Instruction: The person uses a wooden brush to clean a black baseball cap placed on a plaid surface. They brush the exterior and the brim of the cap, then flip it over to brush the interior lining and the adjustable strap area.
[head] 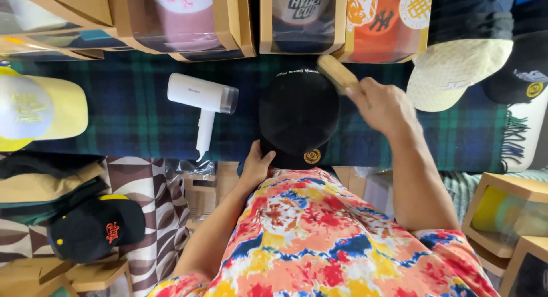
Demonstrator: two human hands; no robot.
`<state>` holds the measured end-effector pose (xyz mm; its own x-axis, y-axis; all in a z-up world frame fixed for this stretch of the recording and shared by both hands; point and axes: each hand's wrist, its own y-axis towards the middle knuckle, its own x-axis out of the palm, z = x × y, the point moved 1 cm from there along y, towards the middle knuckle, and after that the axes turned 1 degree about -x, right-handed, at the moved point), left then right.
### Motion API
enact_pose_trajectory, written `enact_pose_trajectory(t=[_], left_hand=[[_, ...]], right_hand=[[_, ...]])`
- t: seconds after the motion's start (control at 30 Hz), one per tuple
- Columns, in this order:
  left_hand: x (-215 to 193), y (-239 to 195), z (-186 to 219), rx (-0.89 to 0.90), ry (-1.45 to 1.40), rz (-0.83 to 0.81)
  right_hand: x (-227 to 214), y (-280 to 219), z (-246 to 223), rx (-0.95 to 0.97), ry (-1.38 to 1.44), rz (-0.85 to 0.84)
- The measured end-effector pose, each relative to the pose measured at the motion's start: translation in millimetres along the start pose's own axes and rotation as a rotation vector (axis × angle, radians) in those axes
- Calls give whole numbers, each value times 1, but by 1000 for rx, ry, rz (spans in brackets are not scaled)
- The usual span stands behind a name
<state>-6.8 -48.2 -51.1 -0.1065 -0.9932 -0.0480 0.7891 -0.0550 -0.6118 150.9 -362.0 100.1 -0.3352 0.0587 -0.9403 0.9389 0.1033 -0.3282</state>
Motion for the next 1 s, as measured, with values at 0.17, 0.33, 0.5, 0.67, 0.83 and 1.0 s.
enact_pose_trajectory(t=[0.17,0.33,0.5,0.67,0.83,1.0], left_hand=[[-4,21,-26,-11,16,20],[-3,29,-52,74,-42,-6],[-8,41,-83,44,-160,-42],[4,41,-75,74,-218,-27],[3,30,-58,131,-229,13],[8,31,-59,106,-205,24]], right_hand=[[16,13,-18,-291,102,120],[134,26,45,-745,-337,572],[101,-50,17,-295,-94,626],[88,-86,-38,-178,374,425],[61,-75,-17,282,471,189],[76,-99,-43,-100,561,421]])
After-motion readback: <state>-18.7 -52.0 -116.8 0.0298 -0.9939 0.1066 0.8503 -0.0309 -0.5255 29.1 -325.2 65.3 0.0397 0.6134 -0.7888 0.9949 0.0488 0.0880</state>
